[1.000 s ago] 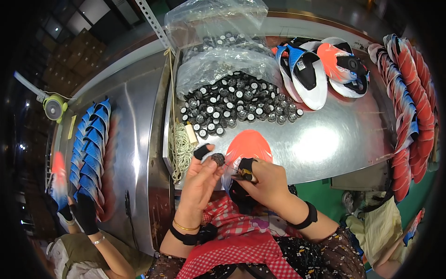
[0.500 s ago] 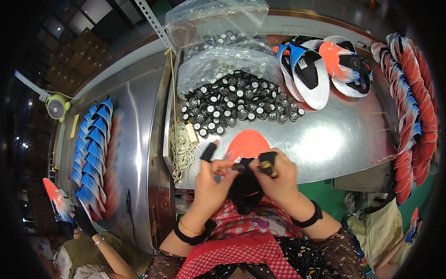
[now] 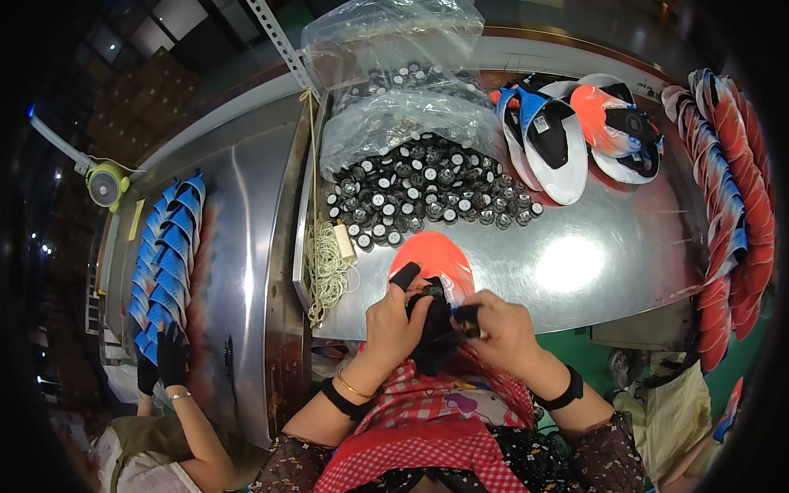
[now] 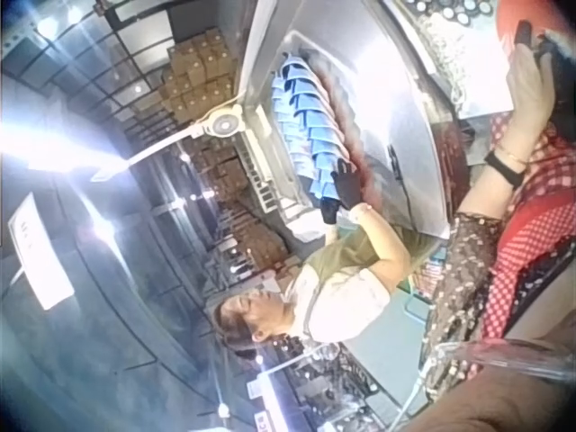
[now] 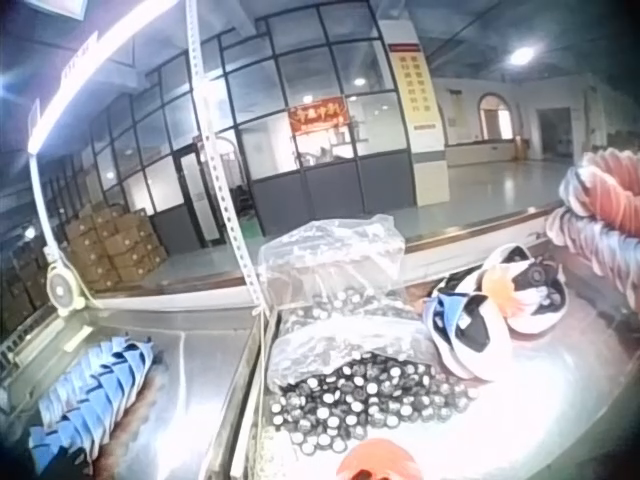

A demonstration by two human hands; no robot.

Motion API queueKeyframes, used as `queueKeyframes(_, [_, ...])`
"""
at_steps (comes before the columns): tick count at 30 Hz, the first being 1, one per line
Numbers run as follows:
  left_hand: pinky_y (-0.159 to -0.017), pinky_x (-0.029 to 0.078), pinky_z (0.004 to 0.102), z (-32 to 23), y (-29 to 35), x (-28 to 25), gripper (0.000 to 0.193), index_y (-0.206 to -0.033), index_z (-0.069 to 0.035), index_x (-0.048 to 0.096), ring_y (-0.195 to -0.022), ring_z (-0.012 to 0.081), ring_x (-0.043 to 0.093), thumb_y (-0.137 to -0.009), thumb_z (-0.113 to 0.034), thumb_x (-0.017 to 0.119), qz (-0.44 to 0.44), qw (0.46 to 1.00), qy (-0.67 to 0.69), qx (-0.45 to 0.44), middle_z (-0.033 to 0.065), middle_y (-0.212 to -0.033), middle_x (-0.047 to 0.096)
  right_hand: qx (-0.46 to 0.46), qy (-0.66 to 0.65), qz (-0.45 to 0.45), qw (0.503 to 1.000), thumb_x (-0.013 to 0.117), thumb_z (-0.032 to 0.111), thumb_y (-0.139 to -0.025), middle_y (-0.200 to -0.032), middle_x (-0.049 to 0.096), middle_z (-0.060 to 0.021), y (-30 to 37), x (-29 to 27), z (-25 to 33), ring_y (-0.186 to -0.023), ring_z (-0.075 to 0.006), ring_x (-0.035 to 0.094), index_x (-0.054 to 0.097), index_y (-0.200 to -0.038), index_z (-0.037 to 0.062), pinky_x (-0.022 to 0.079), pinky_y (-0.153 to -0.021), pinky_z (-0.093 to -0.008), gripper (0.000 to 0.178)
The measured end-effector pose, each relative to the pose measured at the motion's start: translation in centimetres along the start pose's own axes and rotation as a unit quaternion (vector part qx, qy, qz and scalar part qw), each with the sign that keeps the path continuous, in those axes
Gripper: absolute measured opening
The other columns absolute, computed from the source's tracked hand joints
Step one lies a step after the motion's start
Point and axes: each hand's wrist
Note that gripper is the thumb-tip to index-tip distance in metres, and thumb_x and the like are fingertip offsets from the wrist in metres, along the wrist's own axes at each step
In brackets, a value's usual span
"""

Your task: Attaching straps and buckles to shoe upper components at a shoe factory workstation.

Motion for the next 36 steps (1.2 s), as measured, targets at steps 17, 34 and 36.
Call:
queueKeyframes(17, [-0.086, 0.048, 0.0307, -3.4, -1.0, -4.1, 0.032, -0.123, -0.002, 0.044, -0.093, 0.0169, 0.059, -0.093, -0.007, 0.047, 0.043, 0.788, 0.563, -0.246, 0.0091, -0.107, 0.056, 0.039, -0.044, -0.162, 0.985, 0.073, 0.013, -0.072, -0.061, 0.057, -0.0059, -3.3, 0.6, 3.1, -0.052, -0.0241, 0.057, 0.063, -0.077, 0.0089, 0.042, -0.046, -0.0315, 0.012])
queueKeyframes(34, [-0.085, 0.047, 0.0294, -2.7, -1.2, -4.0, 0.036, -0.123, -0.001, 0.044, -0.097, 0.0163, 0.059, -0.089, -0.007, 0.055, 0.097, 0.802, 0.549, -0.216, 0.0098, -0.107, 0.060, 0.029, 0.011, -0.089, 0.996, 0.074, 0.012, -0.068, -0.070, 0.061, -0.0054, -3.1, 0.3, 3.2, -0.058, -0.0234, 0.061, 0.060, -0.083, 0.0102, 0.045, -0.050, -0.0313, 0.021])
queueKeyframes(36, [-0.084, 0.047, 0.0285, -1.7, -1.4, -4.6, 0.036, -0.123, -0.001, 0.044, -0.095, 0.0157, 0.059, -0.089, -0.007, 0.055, 0.147, 0.785, 0.558, -0.226, 0.0094, -0.105, 0.061, 0.065, -0.204, -0.083, 0.973, 0.074, 0.003, -0.070, -0.071, 0.063, -0.0032, -3.3, 0.5, 3.2, -0.059, -0.0157, 0.061, 0.056, -0.085, 0.0069, 0.044, -0.052, -0.0251, 0.024])
Point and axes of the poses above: each hand's wrist, its own y-axis away from the middle knuckle, its own x-axis out of the palm, z = x × y
